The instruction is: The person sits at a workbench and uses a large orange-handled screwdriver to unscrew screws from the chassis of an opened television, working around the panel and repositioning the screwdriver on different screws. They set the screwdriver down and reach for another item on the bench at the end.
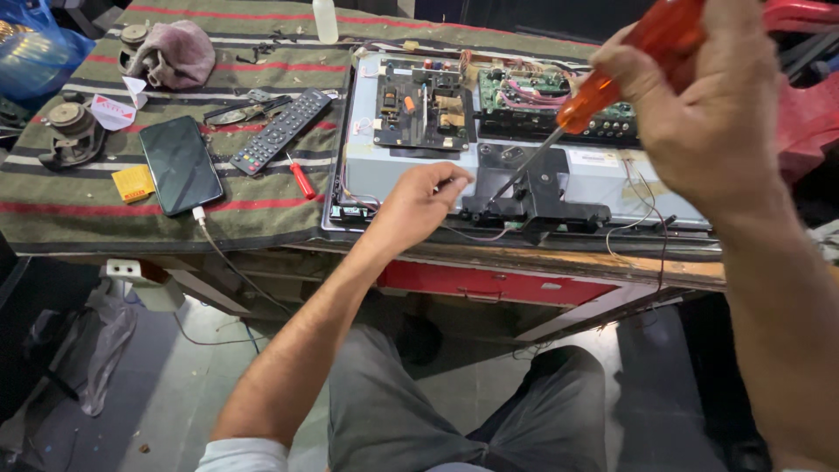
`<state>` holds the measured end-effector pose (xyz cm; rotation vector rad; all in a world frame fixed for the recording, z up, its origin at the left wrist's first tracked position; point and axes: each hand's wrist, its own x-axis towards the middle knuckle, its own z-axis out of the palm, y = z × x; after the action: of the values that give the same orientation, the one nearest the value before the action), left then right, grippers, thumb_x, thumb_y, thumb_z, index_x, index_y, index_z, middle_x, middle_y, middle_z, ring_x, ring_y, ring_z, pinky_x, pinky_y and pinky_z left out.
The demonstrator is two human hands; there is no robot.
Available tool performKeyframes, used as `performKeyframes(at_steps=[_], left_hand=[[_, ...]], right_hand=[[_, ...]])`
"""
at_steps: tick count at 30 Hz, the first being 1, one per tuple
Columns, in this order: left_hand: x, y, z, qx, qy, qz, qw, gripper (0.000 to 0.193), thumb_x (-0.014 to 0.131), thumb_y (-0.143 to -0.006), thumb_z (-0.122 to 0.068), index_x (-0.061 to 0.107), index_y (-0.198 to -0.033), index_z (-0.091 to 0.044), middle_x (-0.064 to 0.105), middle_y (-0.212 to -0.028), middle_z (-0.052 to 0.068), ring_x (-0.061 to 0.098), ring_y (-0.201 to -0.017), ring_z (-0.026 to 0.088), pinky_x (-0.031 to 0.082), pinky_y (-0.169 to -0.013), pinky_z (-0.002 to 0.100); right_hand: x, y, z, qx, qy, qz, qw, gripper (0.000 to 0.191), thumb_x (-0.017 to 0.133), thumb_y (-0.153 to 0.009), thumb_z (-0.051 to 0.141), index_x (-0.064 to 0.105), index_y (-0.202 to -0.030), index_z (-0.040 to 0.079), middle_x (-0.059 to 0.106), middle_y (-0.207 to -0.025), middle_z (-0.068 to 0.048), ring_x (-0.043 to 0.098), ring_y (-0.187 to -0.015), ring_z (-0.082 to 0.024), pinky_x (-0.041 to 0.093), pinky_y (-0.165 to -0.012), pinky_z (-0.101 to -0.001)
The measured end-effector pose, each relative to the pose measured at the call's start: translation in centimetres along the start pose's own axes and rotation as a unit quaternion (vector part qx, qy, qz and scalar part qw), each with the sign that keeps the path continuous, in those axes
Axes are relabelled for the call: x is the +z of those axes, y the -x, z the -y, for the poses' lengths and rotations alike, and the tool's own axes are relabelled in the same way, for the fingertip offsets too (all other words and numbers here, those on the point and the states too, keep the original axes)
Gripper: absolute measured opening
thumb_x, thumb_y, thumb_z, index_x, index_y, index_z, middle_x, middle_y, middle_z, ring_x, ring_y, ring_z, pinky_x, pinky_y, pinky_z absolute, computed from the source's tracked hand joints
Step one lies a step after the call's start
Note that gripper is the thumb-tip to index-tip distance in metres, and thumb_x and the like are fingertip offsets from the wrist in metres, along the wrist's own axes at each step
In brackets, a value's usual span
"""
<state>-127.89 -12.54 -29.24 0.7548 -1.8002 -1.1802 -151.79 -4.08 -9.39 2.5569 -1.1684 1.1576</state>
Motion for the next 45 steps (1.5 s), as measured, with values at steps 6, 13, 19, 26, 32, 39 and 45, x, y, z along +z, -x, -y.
performKeyframes(at_steps=[6, 13, 19, 26, 32, 39, 45], left_hand=[[0.5, 0.2, -0.6, 0.041, -0.065, 0.018, 0.997, 0.018, 0.072, -0.092, -0.012, 0.075, -0.109, -0.004, 0.073, -0.099, 0.011, 0.070, -0.085, 0.020, 0.056, -0.073, 0.033], [0.7, 0.2, -1.4, 0.026, -0.079, 0.051, 0.995, 0.024, 0.077, -0.088, -0.014, 0.076, -0.110, -0.004, 0.072, -0.096, 0.013, 0.073, -0.087, 0.024, 0.056, -0.079, 0.034], [0.8, 0.1, -1.0, 0.015, -0.087, 0.051, 0.995, 0.023, 0.075, -0.088, -0.016, 0.076, -0.109, -0.004, 0.074, -0.098, 0.013, 0.073, -0.089, 0.025, 0.056, -0.080, 0.036], [0.7, 0.1, -2.3, 0.000, -0.100, 0.049, 0.994, 0.023, 0.075, -0.089, -0.018, 0.077, -0.107, -0.005, 0.075, -0.097, 0.013, 0.072, -0.085, 0.024, 0.056, -0.077, 0.035], [1.0, 0.1, -4.1, 0.010, -0.113, 0.015, 0.993, 0.020, 0.078, -0.088, -0.021, 0.076, -0.099, -0.004, 0.071, -0.078, 0.013, 0.064, -0.064, 0.024, 0.052, -0.062, 0.037], [1.6, -0.3, -4.1, 0.083, -0.117, -0.003, 0.990, 0.016, 0.070, -0.096, -0.016, 0.072, -0.104, -0.003, 0.066, -0.077, 0.021, 0.063, -0.068, 0.038, 0.050, -0.062, 0.042], [1.5, -0.5, -3.5, 0.139, -0.148, 0.017, 0.979, 0.018, 0.069, -0.095, -0.020, 0.066, -0.095, -0.002, 0.066, -0.075, 0.021, 0.066, -0.077, 0.044, 0.049, -0.064, 0.050]], right_hand=[[1.8, -0.7, 0.8, 0.022, -0.041, 0.005, 0.999, 0.027, 0.063, -0.118, -0.005, 0.043, -0.136, -0.005, 0.070, -0.111, -0.015, 0.075, -0.104, -0.020, 0.062, -0.091, -0.0285], [2.6, -1.0, 1.0, 0.038, -0.021, 0.004, 0.999, 0.033, 0.067, -0.115, -0.006, 0.043, -0.138, -0.005, 0.070, -0.104, -0.014, 0.074, -0.100, -0.020, 0.059, -0.085, -0.0295], [2.8, -1.0, 1.1, 0.047, -0.019, 0.006, 0.999, 0.033, 0.068, -0.116, -0.004, 0.045, -0.139, -0.005, 0.071, -0.104, -0.014, 0.075, -0.097, -0.019, 0.060, -0.085, -0.0293], [3.4, -1.3, 1.5, 0.044, -0.001, -0.003, 0.999, 0.039, 0.070, -0.111, -0.005, 0.045, -0.140, -0.005, 0.071, -0.102, -0.014, 0.074, -0.094, -0.019, 0.057, -0.081, -0.0302], [4.6, -2.0, 2.0, 0.056, 0.054, -0.028, 0.997, 0.044, 0.079, -0.104, 0.007, 0.048, -0.133, -0.004, 0.068, -0.088, -0.015, 0.069, -0.080, -0.020, 0.054, -0.070, -0.0329], [3.5, -2.9, 1.3, 0.138, -0.207, 0.020, 0.968, 0.030, 0.058, -0.107, 0.008, 0.043, -0.132, 0.001, 0.066, -0.113, -0.005, 0.070, -0.108, -0.009, 0.059, -0.096, -0.0262], [4.9, -2.5, 1.6, 0.054, 0.028, -0.053, 0.997, 0.043, 0.078, -0.110, 0.004, 0.050, -0.141, -0.002, 0.067, -0.103, -0.011, 0.067, -0.089, -0.018, 0.055, -0.080, -0.0336]])
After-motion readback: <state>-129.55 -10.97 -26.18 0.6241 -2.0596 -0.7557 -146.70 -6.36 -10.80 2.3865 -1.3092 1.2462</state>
